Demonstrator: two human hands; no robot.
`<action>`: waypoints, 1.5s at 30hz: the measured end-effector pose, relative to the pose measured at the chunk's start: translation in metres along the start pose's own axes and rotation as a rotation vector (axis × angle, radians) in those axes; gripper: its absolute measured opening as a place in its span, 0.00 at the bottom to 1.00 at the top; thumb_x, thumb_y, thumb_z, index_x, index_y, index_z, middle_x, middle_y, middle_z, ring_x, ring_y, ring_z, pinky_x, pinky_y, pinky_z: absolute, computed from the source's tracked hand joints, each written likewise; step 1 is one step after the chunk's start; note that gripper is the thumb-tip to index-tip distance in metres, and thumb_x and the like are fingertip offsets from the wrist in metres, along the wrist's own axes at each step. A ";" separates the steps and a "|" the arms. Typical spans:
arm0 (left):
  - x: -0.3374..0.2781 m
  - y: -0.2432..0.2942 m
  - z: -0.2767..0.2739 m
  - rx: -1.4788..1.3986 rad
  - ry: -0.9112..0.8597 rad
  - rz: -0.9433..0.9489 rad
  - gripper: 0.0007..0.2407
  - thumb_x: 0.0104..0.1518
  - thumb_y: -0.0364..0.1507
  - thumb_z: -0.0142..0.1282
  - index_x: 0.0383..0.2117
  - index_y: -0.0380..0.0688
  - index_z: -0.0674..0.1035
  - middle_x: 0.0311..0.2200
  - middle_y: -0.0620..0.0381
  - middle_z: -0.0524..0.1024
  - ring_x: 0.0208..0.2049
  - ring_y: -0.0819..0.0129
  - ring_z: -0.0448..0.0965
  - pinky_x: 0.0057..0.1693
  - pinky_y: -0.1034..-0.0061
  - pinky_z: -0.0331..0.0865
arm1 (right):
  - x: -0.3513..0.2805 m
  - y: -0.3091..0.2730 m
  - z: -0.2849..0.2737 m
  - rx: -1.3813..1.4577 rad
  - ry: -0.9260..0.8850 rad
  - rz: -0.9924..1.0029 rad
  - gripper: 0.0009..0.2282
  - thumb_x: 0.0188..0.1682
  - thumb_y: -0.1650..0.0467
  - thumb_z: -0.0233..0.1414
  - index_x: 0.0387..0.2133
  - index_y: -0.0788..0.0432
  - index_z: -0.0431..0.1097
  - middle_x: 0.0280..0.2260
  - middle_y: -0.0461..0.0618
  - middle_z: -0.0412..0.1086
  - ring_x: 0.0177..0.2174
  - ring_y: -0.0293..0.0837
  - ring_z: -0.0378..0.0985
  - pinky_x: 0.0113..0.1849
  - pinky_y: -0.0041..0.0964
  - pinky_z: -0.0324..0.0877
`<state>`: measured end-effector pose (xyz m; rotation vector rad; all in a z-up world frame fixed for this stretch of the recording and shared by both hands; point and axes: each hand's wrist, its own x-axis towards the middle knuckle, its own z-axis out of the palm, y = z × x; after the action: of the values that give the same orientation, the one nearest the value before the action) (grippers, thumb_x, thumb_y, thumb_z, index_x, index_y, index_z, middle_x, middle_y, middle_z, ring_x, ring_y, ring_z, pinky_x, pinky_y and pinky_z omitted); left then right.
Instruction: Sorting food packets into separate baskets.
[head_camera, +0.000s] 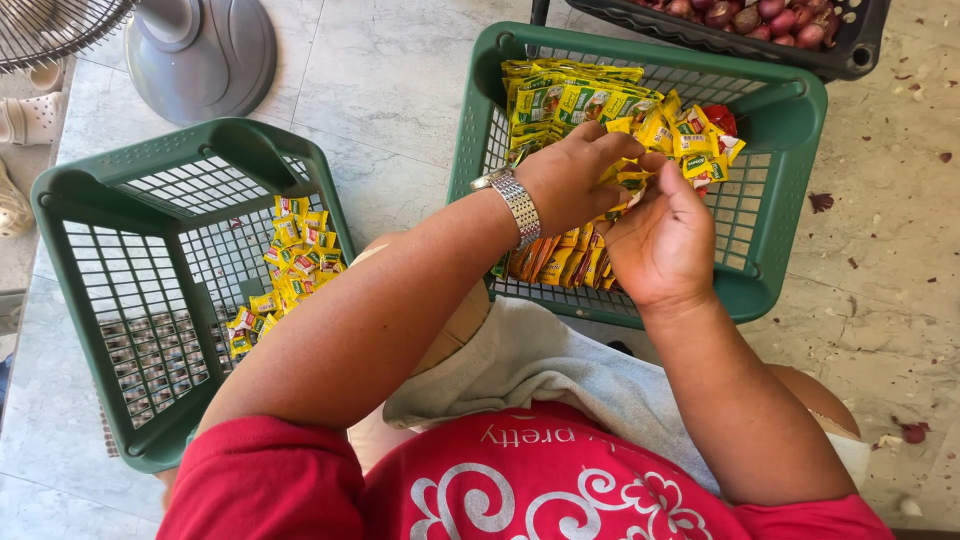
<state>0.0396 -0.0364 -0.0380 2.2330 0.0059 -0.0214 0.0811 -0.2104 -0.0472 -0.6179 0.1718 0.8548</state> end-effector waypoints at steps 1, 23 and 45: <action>0.002 -0.006 0.005 0.000 0.000 0.000 0.22 0.54 0.37 0.63 0.55 0.50 0.74 0.51 0.48 0.72 0.50 0.53 0.76 0.56 0.64 0.72 | 0.001 -0.001 -0.003 0.000 0.000 0.000 0.10 0.60 0.63 0.46 0.48 0.54 0.67 0.52 0.49 0.69 0.48 0.47 0.71 0.52 0.51 0.70; 0.002 -0.005 0.000 -0.047 -0.014 0.098 0.15 0.52 0.36 0.62 0.44 0.48 0.82 0.42 0.50 0.81 0.48 0.54 0.79 0.56 0.64 0.72 | -0.023 -0.002 0.035 -0.186 -0.156 -0.117 0.21 0.52 0.71 0.45 0.61 0.51 0.58 0.59 0.51 0.61 0.56 0.49 0.68 0.58 0.49 0.67; -0.158 -0.048 -0.119 -0.879 0.158 -0.155 0.21 0.61 0.28 0.65 0.59 0.48 0.71 0.44 0.54 0.80 0.36 0.70 0.83 0.40 0.73 0.84 | 0.007 -0.014 -0.048 -0.574 -0.142 0.008 0.06 0.64 0.74 0.49 0.51 0.58 0.63 0.41 0.47 0.70 0.46 0.50 0.76 0.50 0.51 0.70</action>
<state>-0.1173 0.0878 0.0000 1.3469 0.2310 0.0628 0.1008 -0.2403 -0.0826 -1.0867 -0.2097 0.9562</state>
